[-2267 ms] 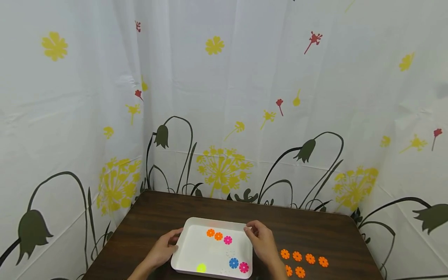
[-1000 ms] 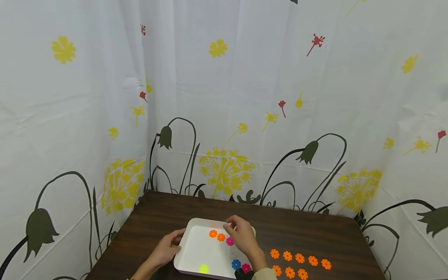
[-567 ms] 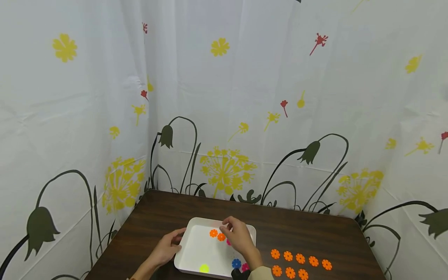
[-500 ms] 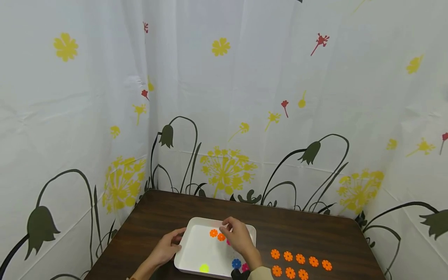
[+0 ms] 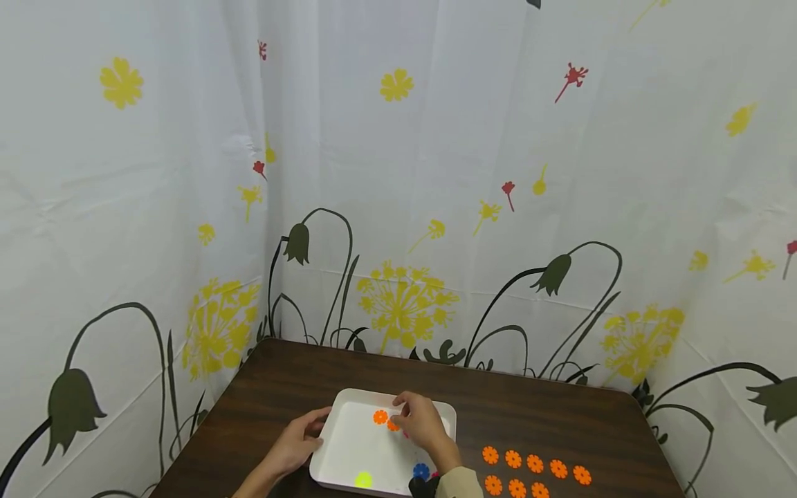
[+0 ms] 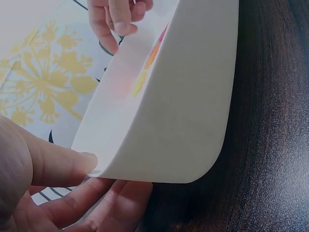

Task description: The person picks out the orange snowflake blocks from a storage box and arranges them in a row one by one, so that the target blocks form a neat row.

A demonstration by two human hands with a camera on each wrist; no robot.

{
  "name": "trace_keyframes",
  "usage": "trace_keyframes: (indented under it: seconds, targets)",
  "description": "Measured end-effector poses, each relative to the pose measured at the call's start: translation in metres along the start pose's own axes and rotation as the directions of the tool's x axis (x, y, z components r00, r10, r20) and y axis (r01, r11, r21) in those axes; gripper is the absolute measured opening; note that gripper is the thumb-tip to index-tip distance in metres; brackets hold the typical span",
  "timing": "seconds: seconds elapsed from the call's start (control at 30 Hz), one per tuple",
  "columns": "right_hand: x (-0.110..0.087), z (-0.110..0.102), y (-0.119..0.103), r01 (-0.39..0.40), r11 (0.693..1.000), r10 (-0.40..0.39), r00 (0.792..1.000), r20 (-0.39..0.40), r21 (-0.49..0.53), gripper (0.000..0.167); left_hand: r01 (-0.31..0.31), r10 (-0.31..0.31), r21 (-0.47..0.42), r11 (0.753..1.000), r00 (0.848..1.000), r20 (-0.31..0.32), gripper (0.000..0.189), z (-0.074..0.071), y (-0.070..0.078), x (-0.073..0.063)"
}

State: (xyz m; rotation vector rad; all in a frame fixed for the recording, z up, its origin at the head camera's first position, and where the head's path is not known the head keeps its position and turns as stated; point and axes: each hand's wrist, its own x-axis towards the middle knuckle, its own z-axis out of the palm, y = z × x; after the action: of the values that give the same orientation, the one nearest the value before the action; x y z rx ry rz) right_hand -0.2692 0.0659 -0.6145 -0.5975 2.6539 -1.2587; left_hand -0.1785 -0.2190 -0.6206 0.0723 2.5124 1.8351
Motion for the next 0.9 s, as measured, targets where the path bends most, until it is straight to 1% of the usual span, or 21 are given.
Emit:
trace_keyframes:
  seconds: [0.1, 0.27, 0.37, 0.53, 0.73, 0.9]
  targets:
    - [0.003, 0.002, 0.001, -0.013, 1.000, 0.014, 1.000, 0.014, -0.018, 0.029, 0.000, 0.001, -0.001, 1.000, 1.000, 0.005, 0.061, -0.001, -0.001, 0.000]
    - [0.007, 0.004, 0.001, -0.010, 0.998, 0.011, 1.000, 0.024, -0.063, 0.027, 0.021, -0.021, -0.016, 1.000, 1.000, 0.004, 0.061, 0.000, 0.000, -0.001]
    - [0.008, 0.005, 0.001, -0.006, 0.997, 0.009, 0.999, 0.032, -0.080, 0.029, 0.027, -0.027, -0.022, 0.999, 1.000, 0.009, 0.062, 0.000, 0.000, -0.002]
    - [0.008, 0.005, 0.001, -0.013, 0.995, 0.017, 0.999, 0.036, -0.101, 0.033, 0.028, -0.027, -0.049, 0.998, 0.999, 0.032, 0.062, 0.001, -0.001, -0.003]
    - [0.008, 0.006, 0.002, -0.017, 0.994, 0.022, 0.999, 0.038, -0.110, 0.032, 0.024, -0.022, -0.057, 0.998, 0.999, 0.038, 0.062, 0.000, -0.001, -0.003]
    - [0.008, 0.011, 0.005, -0.017, 0.993, 0.022, 0.999, 0.039, -0.120, 0.029, 0.035, -0.032, -0.065, 0.997, 0.998, 0.046, 0.062, -0.001, 0.000, -0.003]
